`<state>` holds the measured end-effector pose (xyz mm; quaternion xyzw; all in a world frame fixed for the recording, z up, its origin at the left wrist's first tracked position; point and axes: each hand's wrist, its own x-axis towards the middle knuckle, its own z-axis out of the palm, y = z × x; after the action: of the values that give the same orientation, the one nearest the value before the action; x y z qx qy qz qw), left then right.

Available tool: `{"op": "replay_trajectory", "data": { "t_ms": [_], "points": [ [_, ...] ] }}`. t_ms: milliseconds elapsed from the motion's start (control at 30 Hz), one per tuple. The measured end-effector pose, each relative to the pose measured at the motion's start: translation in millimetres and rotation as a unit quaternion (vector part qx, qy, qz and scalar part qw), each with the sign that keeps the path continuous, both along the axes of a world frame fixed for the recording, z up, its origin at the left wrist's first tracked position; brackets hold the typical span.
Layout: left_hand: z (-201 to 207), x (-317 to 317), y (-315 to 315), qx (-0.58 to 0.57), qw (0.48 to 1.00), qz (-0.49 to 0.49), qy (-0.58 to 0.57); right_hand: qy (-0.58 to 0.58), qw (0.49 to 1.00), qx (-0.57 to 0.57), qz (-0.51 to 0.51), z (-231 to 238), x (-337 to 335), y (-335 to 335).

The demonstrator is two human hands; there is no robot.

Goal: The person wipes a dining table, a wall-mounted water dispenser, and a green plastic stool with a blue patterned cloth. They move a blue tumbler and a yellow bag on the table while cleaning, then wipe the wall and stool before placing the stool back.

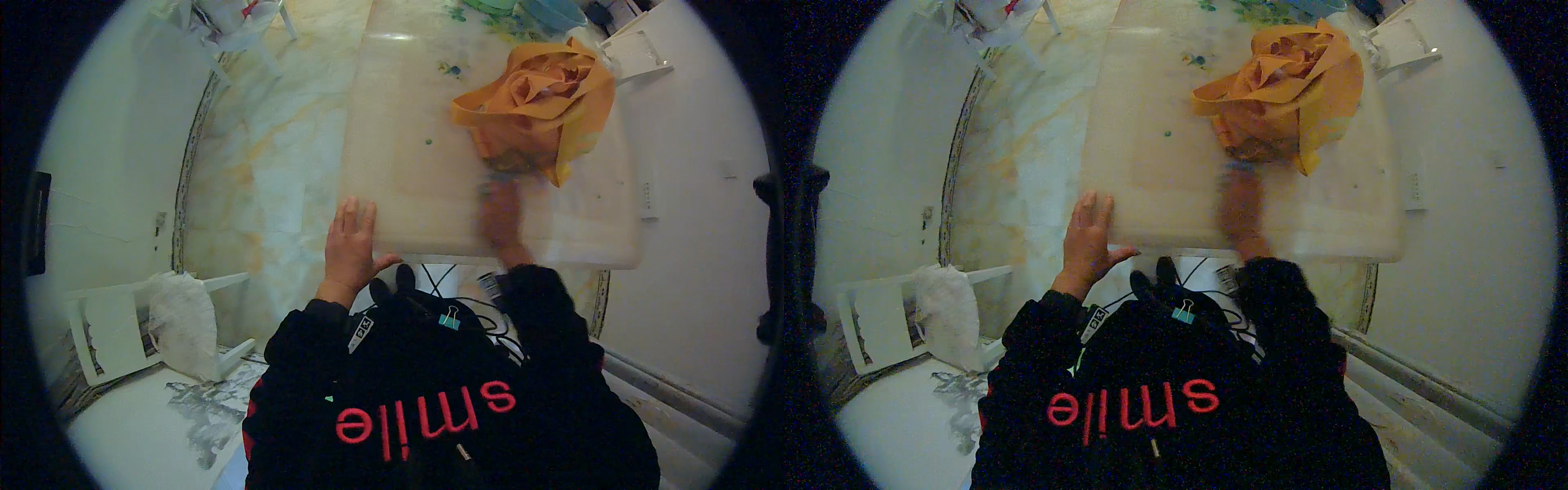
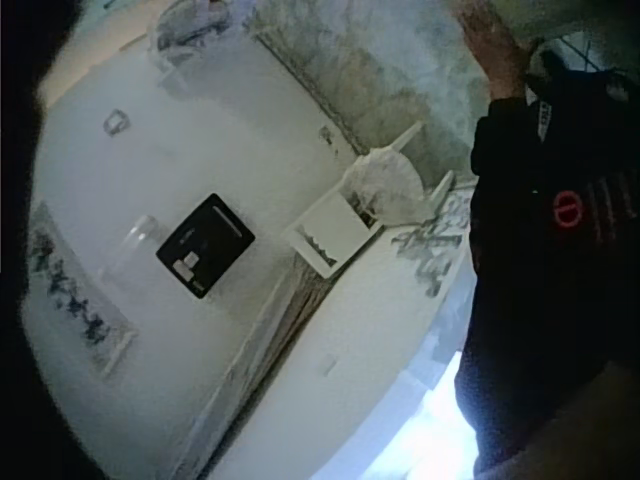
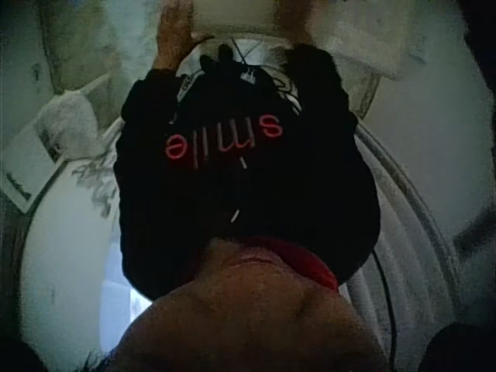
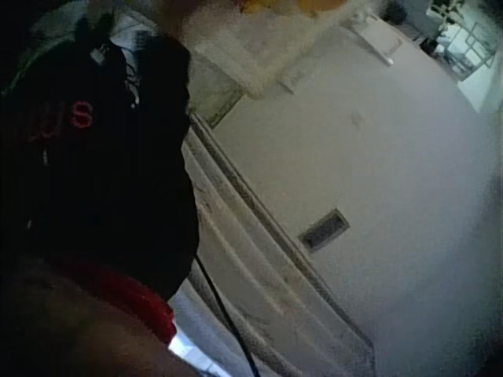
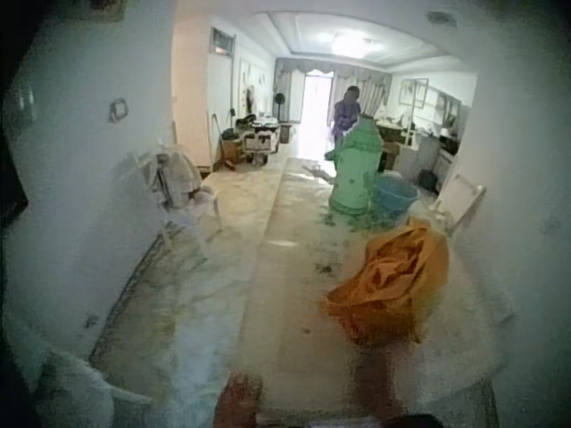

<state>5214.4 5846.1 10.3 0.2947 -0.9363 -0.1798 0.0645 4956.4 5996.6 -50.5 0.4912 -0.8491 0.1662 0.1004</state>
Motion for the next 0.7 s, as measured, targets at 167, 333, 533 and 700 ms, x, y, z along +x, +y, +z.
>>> {"op": "replay_trajectory", "data": {
  "t_ms": [167,333,533,700],
  "points": [
    [4,-1,2,0.01,1.0,-0.014,0.01,-0.218,0.937,-0.03,0.272,10,108,-70],
    [1,-1,1,0.029,0.999,-0.028,0.01,-0.108,0.982,-0.029,0.154,-2,-3,10],
    [-6,-9,3,0.018,0.993,-0.114,-0.025,-0.095,0.966,-0.022,-0.238,-16,-102,123],
    [-4,-15,-35,0.07,0.951,-0.302,0.005,-0.099,0.982,-0.067,-0.146,-3,5,1]
  ]
}}
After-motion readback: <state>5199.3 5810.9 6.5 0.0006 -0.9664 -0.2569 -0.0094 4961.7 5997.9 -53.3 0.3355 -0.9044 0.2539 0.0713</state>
